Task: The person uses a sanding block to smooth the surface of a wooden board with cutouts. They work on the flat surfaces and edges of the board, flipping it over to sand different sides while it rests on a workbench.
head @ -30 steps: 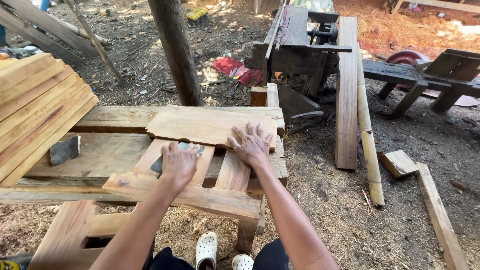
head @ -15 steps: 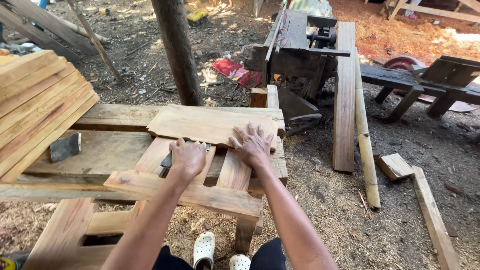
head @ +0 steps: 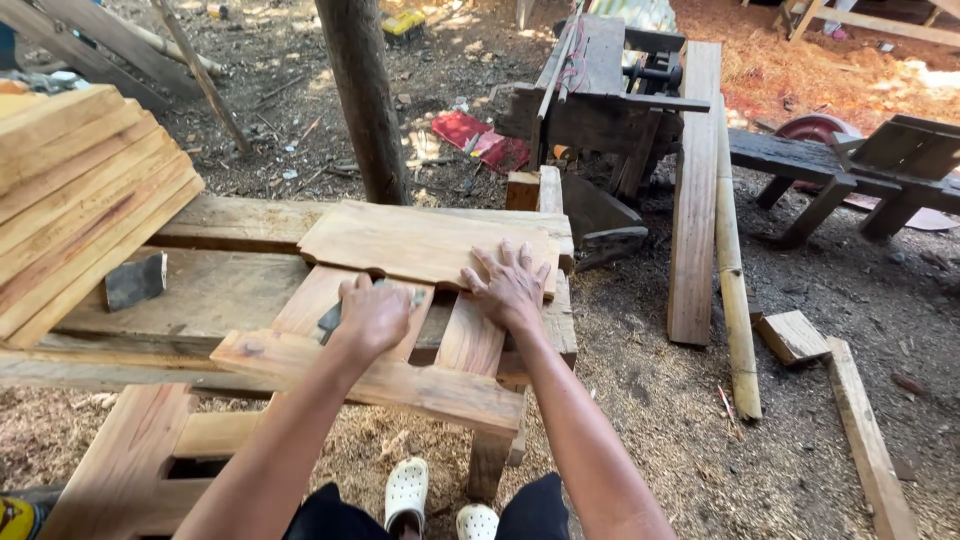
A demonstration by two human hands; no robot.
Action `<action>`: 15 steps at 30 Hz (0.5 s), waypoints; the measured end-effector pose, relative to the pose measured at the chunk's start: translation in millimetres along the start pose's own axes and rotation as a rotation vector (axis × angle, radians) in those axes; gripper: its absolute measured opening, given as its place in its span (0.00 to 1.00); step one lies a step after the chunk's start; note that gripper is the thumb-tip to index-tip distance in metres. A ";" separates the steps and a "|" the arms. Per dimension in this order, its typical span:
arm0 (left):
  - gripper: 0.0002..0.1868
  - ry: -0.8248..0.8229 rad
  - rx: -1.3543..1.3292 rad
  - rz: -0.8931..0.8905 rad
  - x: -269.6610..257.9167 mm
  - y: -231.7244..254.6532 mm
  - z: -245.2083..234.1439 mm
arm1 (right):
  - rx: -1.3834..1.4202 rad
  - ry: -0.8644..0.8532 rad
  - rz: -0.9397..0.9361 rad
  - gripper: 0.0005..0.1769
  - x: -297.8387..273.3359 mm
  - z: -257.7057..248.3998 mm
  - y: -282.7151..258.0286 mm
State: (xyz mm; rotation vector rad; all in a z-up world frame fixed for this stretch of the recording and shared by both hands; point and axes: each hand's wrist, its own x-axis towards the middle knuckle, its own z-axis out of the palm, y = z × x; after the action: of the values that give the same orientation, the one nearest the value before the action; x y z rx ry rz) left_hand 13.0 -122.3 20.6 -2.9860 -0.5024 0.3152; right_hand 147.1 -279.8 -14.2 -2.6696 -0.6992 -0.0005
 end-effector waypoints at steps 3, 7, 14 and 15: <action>0.16 0.084 0.055 0.042 -10.8 -3.0 18.3 | 0.005 0.000 0.004 0.34 6.2 10.2 4.9; 0.15 0.095 0.082 0.019 12.4 -4.0 24.6 | -0.024 -0.002 -0.011 0.34 -1.0 4.4 2.1; 0.14 0.063 0.046 0.024 -20.1 -6.4 5.5 | -0.008 -0.027 0.005 0.35 5.7 10.7 3.2; 0.14 -0.009 0.086 0.042 -30.1 -6.8 2.7 | 0.010 -0.027 0.008 0.35 8.0 12.1 5.3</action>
State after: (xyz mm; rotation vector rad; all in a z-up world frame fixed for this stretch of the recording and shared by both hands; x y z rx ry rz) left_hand -17.6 -125.8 24.4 -2.9164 -0.4164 0.3449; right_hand 155.4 -275.9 -26.6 -2.6677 -0.6950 0.0405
